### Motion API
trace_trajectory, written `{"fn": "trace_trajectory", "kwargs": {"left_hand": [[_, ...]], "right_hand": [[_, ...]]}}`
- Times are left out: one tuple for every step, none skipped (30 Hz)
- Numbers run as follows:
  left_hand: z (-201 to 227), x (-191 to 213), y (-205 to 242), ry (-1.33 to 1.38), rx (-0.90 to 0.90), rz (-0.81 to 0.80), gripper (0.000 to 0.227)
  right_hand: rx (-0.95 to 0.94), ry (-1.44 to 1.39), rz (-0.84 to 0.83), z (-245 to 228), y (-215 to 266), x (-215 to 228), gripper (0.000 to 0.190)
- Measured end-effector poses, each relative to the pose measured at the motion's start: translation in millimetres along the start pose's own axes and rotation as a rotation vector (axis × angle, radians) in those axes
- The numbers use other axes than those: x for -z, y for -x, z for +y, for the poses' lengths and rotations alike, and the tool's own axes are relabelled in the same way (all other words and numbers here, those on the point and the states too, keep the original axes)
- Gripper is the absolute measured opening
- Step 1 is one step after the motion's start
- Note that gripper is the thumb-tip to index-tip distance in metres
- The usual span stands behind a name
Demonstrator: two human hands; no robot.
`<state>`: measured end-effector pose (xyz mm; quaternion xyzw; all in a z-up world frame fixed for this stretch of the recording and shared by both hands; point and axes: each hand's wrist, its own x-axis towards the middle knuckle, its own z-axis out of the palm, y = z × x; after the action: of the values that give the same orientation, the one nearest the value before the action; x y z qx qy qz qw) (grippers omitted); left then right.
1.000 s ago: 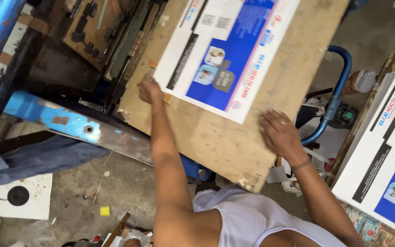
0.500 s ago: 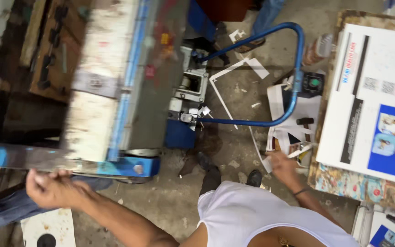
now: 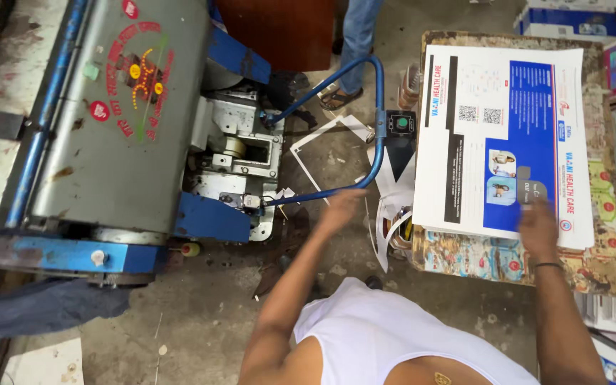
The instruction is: The person repeatedly picks up flat cardboard sheets from a stack on a table and feeds them into a blue industrial machine. The person uses both hands to guide the sheets through the rollers and then removes the processed sheets from the other side, continuing this cycle for the duration of the video.
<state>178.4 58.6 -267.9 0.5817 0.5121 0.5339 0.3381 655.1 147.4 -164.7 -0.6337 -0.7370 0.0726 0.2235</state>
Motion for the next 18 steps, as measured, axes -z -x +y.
{"fn": "trace_trajectory", "kwargs": {"left_hand": [[-2, -41, -1, -0.019, 0.147, -0.119, 0.052], [-1, -85, -10, 0.153, 0.164, -0.162, 0.052], [1, -111, -22, -0.151, -0.108, -0.248, 0.035], [10, -146, -17, -0.031, 0.122, -0.264, 0.043], [16, -165, -23, -0.098, 0.291, -0.256, 0.052], [25, -182, -26, -0.226, 0.401, -0.241, 0.062], [38, -197, -25, -0.345, 0.416, -0.195, 0.073], [51, -203, -27, -0.478, 0.312, -0.072, 0.084], [68, -209, -31, -0.569, 0.235, 0.020, 0.096], [86, -207, -37, -0.564, 0.170, 0.100, 0.090], [105, -198, -45, -0.424, 0.271, -0.043, 0.088], [127, -188, -60, -0.279, 0.366, -0.185, 0.087], [154, -179, -72, -0.313, 0.262, -0.200, 0.083], [181, -167, -83, -0.346, 0.158, -0.215, 0.079], [207, -150, -91, -0.290, -0.130, -0.146, 0.077], [232, -131, -99, -0.231, -0.418, -0.081, 0.075], [254, -109, -100, -0.209, -0.334, -0.178, 0.074], [269, -83, -98, -0.185, -0.250, -0.274, 0.073]], "right_hand": [[-0.033, 0.112, 0.089, 11, 2, 10, 0.049], [-0.068, 0.223, 0.178, 13, 9, 14, 0.055], [-0.056, 0.216, 0.169, 2, 15, 3, 0.063], [-0.044, 0.211, 0.159, -12, 27, -9, 0.072], [0.080, 0.286, 0.130, -28, 38, -25, 0.075], [0.204, 0.362, 0.105, -47, 51, -45, 0.079], [0.290, 0.308, 0.059, -61, 68, -57, 0.076], [0.375, 0.254, 0.011, -71, 78, -67, 0.073], [0.363, 0.097, -0.006, -76, 86, -73, 0.072], [0.350, -0.061, -0.027, -78, 91, -76, 0.071], [0.322, -0.218, -0.050, -78, 95, -75, 0.070], [0.319, -0.216, 0.026, -76, 96, -71, 0.067], [0.309, -0.209, 0.112, -70, 96, -61, 0.064], [0.300, -0.202, 0.198, -68, 96, -52, 0.061], [0.237, -0.149, 0.229, -66, 99, -41, 0.063], [0.174, -0.097, 0.260, -68, 100, -32, 0.065], [0.158, -0.137, 0.295, -76, 100, -29, 0.062], [0.143, -0.177, 0.331, -86, 98, -28, 0.059]]}}
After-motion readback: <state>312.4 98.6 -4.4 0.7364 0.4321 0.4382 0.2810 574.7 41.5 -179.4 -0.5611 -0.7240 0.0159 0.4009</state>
